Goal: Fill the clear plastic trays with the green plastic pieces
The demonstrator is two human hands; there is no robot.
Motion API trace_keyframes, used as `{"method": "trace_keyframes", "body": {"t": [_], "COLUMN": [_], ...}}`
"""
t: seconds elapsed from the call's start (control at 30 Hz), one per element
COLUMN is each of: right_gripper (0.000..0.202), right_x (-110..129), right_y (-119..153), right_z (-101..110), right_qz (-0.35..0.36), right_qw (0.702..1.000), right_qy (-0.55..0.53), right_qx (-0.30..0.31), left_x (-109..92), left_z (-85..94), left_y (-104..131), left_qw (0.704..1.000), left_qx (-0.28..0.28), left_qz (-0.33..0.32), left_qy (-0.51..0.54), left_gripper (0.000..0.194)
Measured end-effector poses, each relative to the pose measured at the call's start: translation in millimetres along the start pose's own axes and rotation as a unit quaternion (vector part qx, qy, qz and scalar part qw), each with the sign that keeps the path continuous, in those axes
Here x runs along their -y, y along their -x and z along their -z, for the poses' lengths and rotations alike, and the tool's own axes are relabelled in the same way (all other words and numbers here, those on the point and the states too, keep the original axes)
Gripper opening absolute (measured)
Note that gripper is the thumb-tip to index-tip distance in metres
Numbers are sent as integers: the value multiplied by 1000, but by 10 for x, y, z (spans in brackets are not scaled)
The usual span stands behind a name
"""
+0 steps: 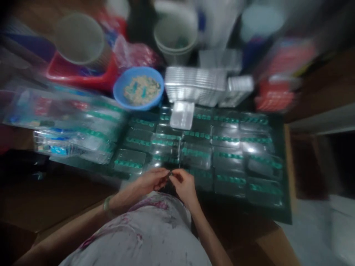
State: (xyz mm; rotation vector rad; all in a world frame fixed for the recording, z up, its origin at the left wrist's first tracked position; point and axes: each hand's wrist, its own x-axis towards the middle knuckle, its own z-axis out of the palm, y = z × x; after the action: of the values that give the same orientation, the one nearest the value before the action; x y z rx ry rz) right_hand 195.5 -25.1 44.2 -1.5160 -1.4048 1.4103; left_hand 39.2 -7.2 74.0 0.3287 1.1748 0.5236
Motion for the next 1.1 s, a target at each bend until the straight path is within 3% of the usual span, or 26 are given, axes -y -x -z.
{"method": "trace_keyframes", "body": {"t": [0.1,0.23,0.4,0.6,0.9,1.1], "right_gripper": [20,23,20,20,18,19], "right_x": [1,-87,-224,-226,-154,-124], "right_y": [-258,-730,-1121,-1217,-1185,-1257], "right_z": [-7,-35,-115,-190,-235,-238], "right_qz": [56,78,97,87,76,102], "right_qw": [994,981,959,934,871,835], "right_qy": [72,134,227,329,477,540], "right_qx": [-56,-119,-139,-111,-91,-39], "left_x": [-43,-77,-29,62,92,103], "left_z": [76,232,473,639,736,765], "left_y": [-29,-34,65,125,67,31], "left_qw": [1000,997,994,988,986,985], "left_qx": [2,-24,-61,-93,-98,-105], "left_qz": [-18,-45,-51,-50,-58,-75], "left_qy": [23,50,80,109,124,110], "left_gripper": [24,25,22,20,21,23]}}
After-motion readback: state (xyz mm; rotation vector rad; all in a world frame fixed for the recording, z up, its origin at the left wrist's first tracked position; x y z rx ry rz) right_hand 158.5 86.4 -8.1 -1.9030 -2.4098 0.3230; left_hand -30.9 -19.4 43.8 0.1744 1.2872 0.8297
